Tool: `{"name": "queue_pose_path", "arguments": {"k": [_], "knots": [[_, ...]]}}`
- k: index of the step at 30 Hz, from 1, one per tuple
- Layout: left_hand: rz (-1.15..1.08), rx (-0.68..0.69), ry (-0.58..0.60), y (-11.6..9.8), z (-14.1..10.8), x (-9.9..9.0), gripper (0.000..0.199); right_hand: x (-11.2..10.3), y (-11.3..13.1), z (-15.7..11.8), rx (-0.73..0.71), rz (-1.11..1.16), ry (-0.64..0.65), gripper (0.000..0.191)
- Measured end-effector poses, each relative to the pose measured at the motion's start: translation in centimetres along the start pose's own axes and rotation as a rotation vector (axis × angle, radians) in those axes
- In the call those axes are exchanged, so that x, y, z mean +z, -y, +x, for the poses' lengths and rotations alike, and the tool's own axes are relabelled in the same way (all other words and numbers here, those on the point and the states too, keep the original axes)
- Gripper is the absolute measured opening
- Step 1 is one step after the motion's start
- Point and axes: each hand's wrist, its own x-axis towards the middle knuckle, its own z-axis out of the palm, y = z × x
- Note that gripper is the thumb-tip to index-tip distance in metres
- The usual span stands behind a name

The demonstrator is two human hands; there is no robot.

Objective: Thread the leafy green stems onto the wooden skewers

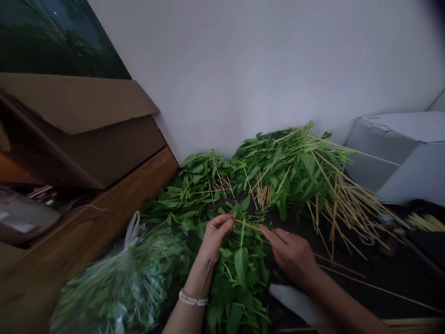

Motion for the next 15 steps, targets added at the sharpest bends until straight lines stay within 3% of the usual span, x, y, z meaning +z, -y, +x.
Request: {"name": "queue_pose_path", "arguments": {"k": [15], "knots": [[0.119,0.04,0.153,0.47,0.01,0.12,0.034,0.12,0.19,-0.14,-0.019,0.03,-0.001,0.032]]}}
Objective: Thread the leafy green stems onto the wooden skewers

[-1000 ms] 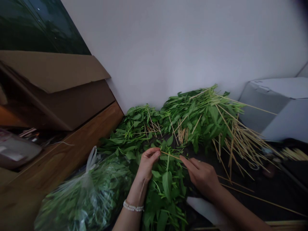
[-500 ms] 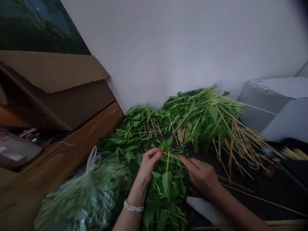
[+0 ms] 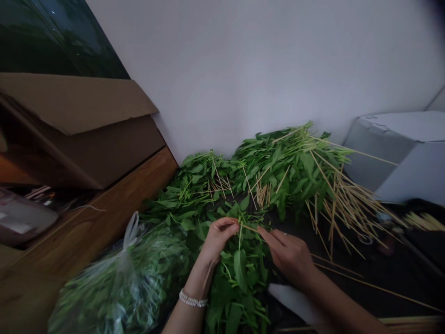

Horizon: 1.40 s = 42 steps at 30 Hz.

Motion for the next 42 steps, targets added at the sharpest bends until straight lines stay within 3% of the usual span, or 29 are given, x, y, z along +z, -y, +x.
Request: {"name": "queue_pose_path", "arguments": {"k": [8,18,23,29,34,39,42], "knots": [[0.03,-0.008,0.019,0.4,0.1,0.1,0.034,0.1,0.1,-0.2,-0.011,-0.003,0.01,0.034],[0.069,0.011,0.137,0.9,0.0,0.5,0.032,0.3,0.3,-0.2,-0.031,-0.007,0.021,0.033],[0.084,0.056,0.091,0.3,0.2,-0.3,0.037,-0.5,-1.2,0.3,0.071,-0.104,-0.059,0.029],[0.336,0.088,0.203,0.1,0.0,-1.0,0.026,-1.2,-3.1,0.3,0.178,-0.243,-0.125,0.023],[0.723,0.25,0.341,0.6,-0.1,-0.9,0.012,-1.0,-3.2,0.4,0.199,-0.253,-0.121,0.024],[0.964,0.353,0.44,-0.2,-0.6,-1.0,0.04,-0.7,-3.0,0.1,0.18,-0.279,-0.116,0.026],[1.027,0.367,0.442,-0.5,-0.8,-1.0,0.037,-0.5,-3.1,0.0,0.157,-0.25,-0.138,0.025]]}}
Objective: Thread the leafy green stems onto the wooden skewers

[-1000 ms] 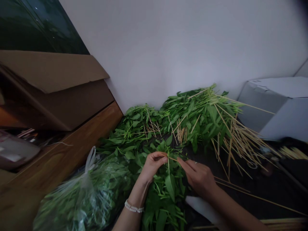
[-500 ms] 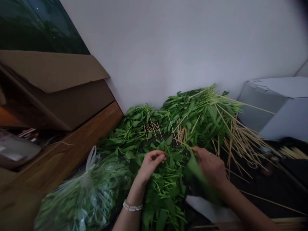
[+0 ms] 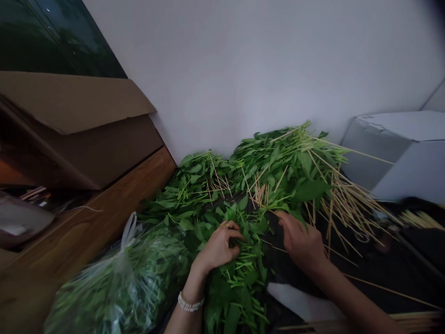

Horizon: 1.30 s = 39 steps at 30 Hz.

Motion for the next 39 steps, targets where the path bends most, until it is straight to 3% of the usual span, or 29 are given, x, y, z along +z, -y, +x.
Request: {"name": "queue_pose_path", "arguments": {"k": [4,7,11,14,19,22,28,39], "knots": [[0.023,-0.009,-0.015,0.2,0.1,0.4,0.022,0.1,0.0,-0.2,-0.057,0.009,-0.035,0.025],[-0.037,-0.008,-0.073,0.3,0.4,0.6,0.021,0.2,0.1,-0.3,-0.092,-0.001,-0.003,0.024],[-0.266,0.014,-0.296,-0.1,0.7,0.2,0.012,0.2,0.3,-0.4,-0.09,0.038,0.04,0.029],[-0.492,-0.043,-0.472,-0.4,0.7,-0.4,0.007,0.1,0.4,-0.3,-0.082,0.081,0.058,0.031],[-0.805,-0.146,-0.676,0.2,0.8,-0.6,0.026,-0.2,1.2,0.0,-0.094,0.136,0.103,0.031],[-0.934,-0.191,-0.704,0.8,0.9,-0.4,0.038,-0.2,1.8,-0.2,-0.124,0.132,0.105,0.028],[-0.985,-0.311,-0.678,0.7,1.0,-0.1,0.037,-0.1,2.4,-0.4,-0.163,0.149,0.151,0.033],[-0.881,-0.294,-0.621,0.2,1.0,0.2,0.033,-0.3,2.5,-0.3,-0.176,0.152,0.137,0.034]]}}
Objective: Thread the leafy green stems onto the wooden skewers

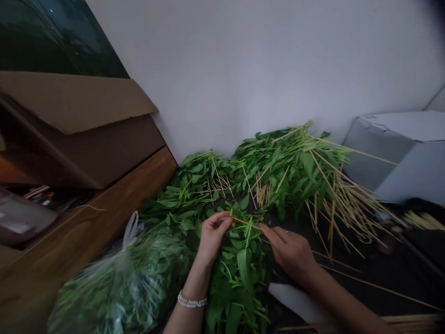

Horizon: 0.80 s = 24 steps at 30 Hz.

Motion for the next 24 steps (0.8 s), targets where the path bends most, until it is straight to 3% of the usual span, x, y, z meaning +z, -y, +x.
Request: {"name": "queue_pose_path", "arguments": {"k": [24], "knots": [[-0.026,-0.032,-0.007,0.28,0.05,0.07,0.027,0.19,-0.05,-0.23,0.026,0.017,0.039,0.033]]}}
